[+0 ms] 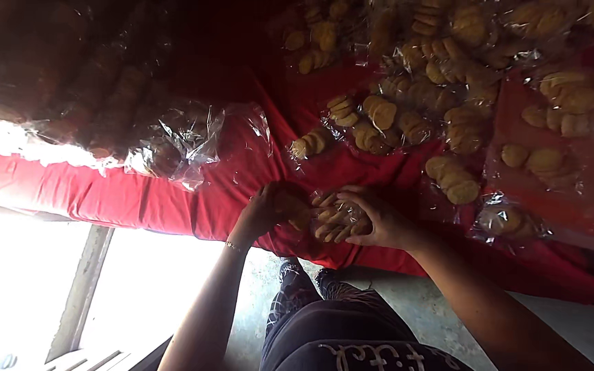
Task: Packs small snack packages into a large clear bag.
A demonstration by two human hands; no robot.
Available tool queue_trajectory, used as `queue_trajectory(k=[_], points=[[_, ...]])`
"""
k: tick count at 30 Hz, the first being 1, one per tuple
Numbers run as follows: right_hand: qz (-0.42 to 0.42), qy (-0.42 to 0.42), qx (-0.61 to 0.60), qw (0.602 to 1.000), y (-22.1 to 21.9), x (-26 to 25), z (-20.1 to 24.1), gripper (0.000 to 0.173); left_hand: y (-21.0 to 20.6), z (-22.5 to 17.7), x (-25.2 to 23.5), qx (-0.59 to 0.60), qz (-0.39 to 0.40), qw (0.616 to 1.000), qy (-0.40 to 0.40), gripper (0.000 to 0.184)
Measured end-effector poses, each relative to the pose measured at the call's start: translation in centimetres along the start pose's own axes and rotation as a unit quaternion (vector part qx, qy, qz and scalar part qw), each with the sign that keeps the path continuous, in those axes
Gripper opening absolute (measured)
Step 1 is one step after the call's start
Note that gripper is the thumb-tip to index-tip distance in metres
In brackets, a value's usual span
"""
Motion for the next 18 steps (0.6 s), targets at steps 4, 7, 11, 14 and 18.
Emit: queue_trajectory(k=[4, 7, 11, 14, 18], points=[[0.011, 0.014, -0.006, 1.0, 0.8, -0.3, 0.5, 0.086, 0.5, -1.9, 1.5, 0.082, 0.01, 0.996, -0.044, 0.055], [0.001, 0.005, -0.009, 1.0, 2.2, 0.1, 1.2, 0.093, 3.0, -0.5, 2.7, 0.31, -0.158, 0.937, -0.038, 0.043], [-0.021, 0.053, 0.011, 0.998, 1.8, -0.3, 2.9, 0.094, 2.0, -2.5, -0.2, 0.481, -0.176, 0.842, -0.17, 0.064], [-0.057, 0.075, 0.067, 0.993, 0.6, 0.1, 1.8, 0.088, -1.2, -5.5, -2.5, 0.465, -0.073, 0.849, -0.242, 0.03], [-0.079, -0.005, 0.078, 0.994, 1.1, 1.4, 0.0, 0.114, -3.4, -8.0, -2.3, 0.412, -0.037, 0.875, -0.251, 0.031]])
Point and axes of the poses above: each hand's wrist, its own x-axis away from the middle knuckle, its own y-axis out of the back of the hand, z = x × y, the point moved 10 cm from there along -x, towards the middle knuckle, and after that the axes turned 4 degrees about -z, right-handed, at the moved point
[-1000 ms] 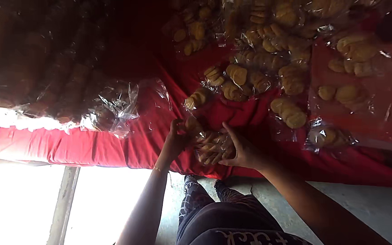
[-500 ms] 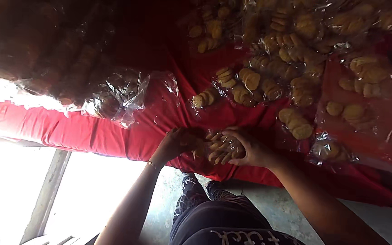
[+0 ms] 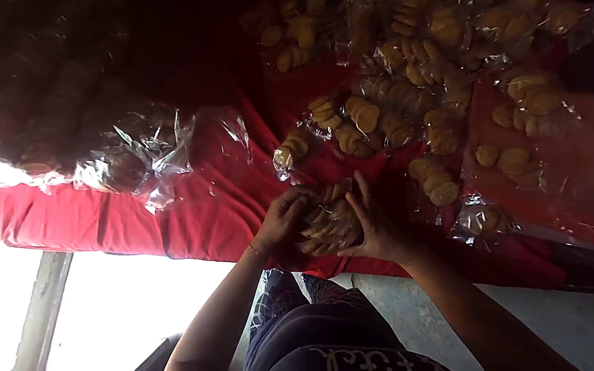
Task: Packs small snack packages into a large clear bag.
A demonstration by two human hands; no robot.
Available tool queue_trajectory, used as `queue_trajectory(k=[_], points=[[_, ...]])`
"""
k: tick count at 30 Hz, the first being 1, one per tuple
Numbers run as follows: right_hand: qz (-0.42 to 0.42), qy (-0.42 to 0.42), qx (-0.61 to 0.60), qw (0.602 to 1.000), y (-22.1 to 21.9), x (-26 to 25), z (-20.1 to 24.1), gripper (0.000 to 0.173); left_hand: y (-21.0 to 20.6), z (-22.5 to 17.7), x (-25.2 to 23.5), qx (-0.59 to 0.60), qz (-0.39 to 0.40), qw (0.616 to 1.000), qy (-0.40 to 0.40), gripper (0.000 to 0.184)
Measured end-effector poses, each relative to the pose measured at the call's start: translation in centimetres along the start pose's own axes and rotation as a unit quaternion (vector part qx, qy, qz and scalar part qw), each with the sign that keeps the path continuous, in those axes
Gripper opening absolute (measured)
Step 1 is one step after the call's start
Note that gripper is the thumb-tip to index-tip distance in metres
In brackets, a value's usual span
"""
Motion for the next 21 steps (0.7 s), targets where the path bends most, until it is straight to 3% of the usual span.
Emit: queue_trajectory(k=[2, 4, 5, 6, 8, 10, 13, 15, 17, 19, 20, 21], points=[[0.033, -0.015, -0.019, 0.999, -0.5, -0.3, -0.1, 0.115, -1.1, 0.2, -0.6, -0.011, 0.001, 1.0, 0.009, 0.03], [0.054, -0.007, -0.042, 0.998, -1.3, -0.7, 0.0, 0.096, -1.4, 0.4, -0.7, 0.0, 0.03, 0.999, 0.015, 0.035], [0.056, -0.002, -0.04, 0.998, -1.4, -0.7, 0.0, 0.088, -1.3, 0.3, -0.1, 0.012, 0.068, 0.998, 0.009, 0.048], [0.062, -0.001, -0.037, 0.997, -1.4, -0.6, -0.1, 0.083, -1.1, -0.1, 1.0, 0.017, 0.106, 0.994, -0.018, 0.074], [0.057, 0.002, -0.035, 0.998, -1.4, -0.3, -0.2, 0.079, -0.9, -0.8, 3.5, -0.019, 0.115, 0.991, -0.07, 0.11], [0.021, 0.003, -0.038, 0.999, -1.6, 0.0, 0.5, 0.076, -1.9, -0.6, 5.5, -0.076, 0.05, 0.99, -0.11, 0.117], [-0.021, -0.01, -0.044, 0.999, -2.2, 0.7, 3.0, 0.075, -2.7, -1.1, 6.6, 0.028, -0.06, 0.994, -0.092, 0.108], [-0.035, -0.043, -0.074, 0.996, -2.3, 1.3, 4.0, 0.078, -2.3, -2.4, 6.9, 0.127, -0.047, 0.991, -0.014, 0.103], [-0.024, -0.086, -0.182, 0.979, -3.4, 1.8, 4.8, 0.081, -1.0, -4.3, 8.3, 0.166, -0.043, 0.983, 0.066, 0.09], [0.025, -0.132, -0.406, 0.904, -5.4, 0.7, 5.6, 0.077, 3.7, -7.7, 9.7, 0.017, -0.149, 0.988, 0.046, 0.056], [0.047, -0.165, -0.519, 0.837, -6.7, -0.7, 5.8, 0.066, 6.9, -10.3, 10.4, -0.132, -0.225, 0.965, -0.011, 0.038], [0.069, -0.195, -0.598, 0.774, -7.8, -2.5, 6.0, 0.056, 10.1, -12.8, 11.0, -0.28, -0.29, 0.913, -0.061, 0.024]])
Point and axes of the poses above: each hand's wrist, its own x-axis away from the middle knuckle, its own y-axis out of the back of the hand, z = x × y, the point moved 10 cm from there along -x, towards the middle knuckle, and after that the axes turned 4 degrees about -z, right-handed, at the moved point
